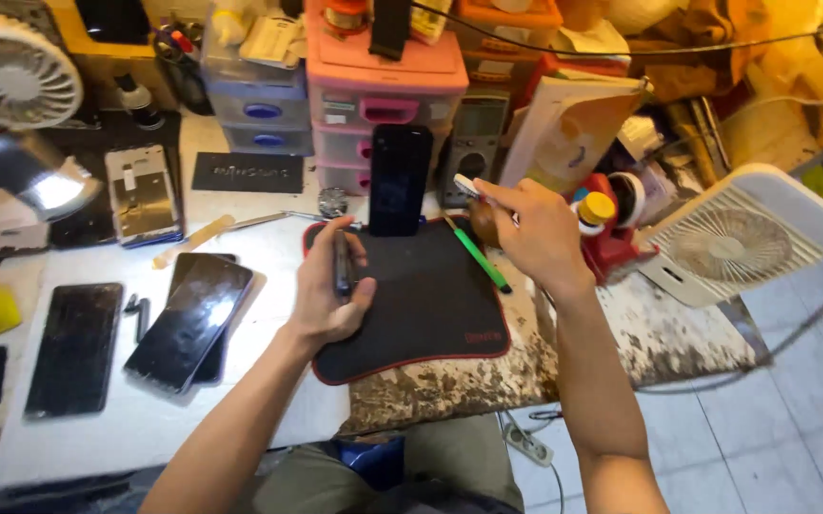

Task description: Repairing a mobile phone by using a small tool to adjust components and testing the touchscreen interface.

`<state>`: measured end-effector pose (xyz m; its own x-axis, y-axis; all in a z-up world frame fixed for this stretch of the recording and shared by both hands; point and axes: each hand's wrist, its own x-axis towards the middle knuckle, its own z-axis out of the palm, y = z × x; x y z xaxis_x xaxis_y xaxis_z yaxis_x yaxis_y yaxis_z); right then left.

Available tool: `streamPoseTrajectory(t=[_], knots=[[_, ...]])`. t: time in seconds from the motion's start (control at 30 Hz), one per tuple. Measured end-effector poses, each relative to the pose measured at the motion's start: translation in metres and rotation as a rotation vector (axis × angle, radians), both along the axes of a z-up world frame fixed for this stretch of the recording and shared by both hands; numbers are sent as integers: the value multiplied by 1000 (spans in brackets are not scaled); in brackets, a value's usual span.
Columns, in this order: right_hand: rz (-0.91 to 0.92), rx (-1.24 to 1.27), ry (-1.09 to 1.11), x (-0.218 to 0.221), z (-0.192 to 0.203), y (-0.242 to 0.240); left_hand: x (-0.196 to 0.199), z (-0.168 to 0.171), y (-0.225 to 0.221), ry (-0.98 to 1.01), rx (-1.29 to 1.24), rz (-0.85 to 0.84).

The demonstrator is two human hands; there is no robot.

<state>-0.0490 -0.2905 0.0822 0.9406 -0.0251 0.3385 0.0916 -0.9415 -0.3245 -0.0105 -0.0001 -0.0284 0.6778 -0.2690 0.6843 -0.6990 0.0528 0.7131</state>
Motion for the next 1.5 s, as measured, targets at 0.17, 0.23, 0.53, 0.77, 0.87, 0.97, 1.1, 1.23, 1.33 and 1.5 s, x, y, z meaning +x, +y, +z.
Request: streamPoseTrajectory(t=[0.17, 0.23, 0.53, 0.77, 0.87, 0.97, 1.1, 1.23, 1.33, 1.5], knots=[[608, 189, 40, -5, 53, 136, 5, -21, 3, -13, -54, 94], [891, 123, 106, -7, 64, 211, 10, -16, 8, -28, 14, 125], [782, -205, 118, 74, 12, 467, 30, 4, 8, 979, -399, -221], [858, -544, -71, 116, -25, 503, 53, -56, -15, 763, -456, -175], [854, -535, -26, 109, -24, 506, 49, -56, -15, 730, -439, -135], [807, -428, 67, 97, -10, 506, 44, -56, -15, 698, -411, -100], [838, -177, 160, 94, -13, 503, 36, -50, -12, 652, -362, -58], [874, -299, 122, 116, -51, 511, 27, -40, -11, 607, -323, -11], [657, 278, 515, 114, -46, 514, 19, -32, -5, 573, -295, 33], [861, -205, 259, 101, -40, 502, 1, -15, 2, 515, -243, 91]])
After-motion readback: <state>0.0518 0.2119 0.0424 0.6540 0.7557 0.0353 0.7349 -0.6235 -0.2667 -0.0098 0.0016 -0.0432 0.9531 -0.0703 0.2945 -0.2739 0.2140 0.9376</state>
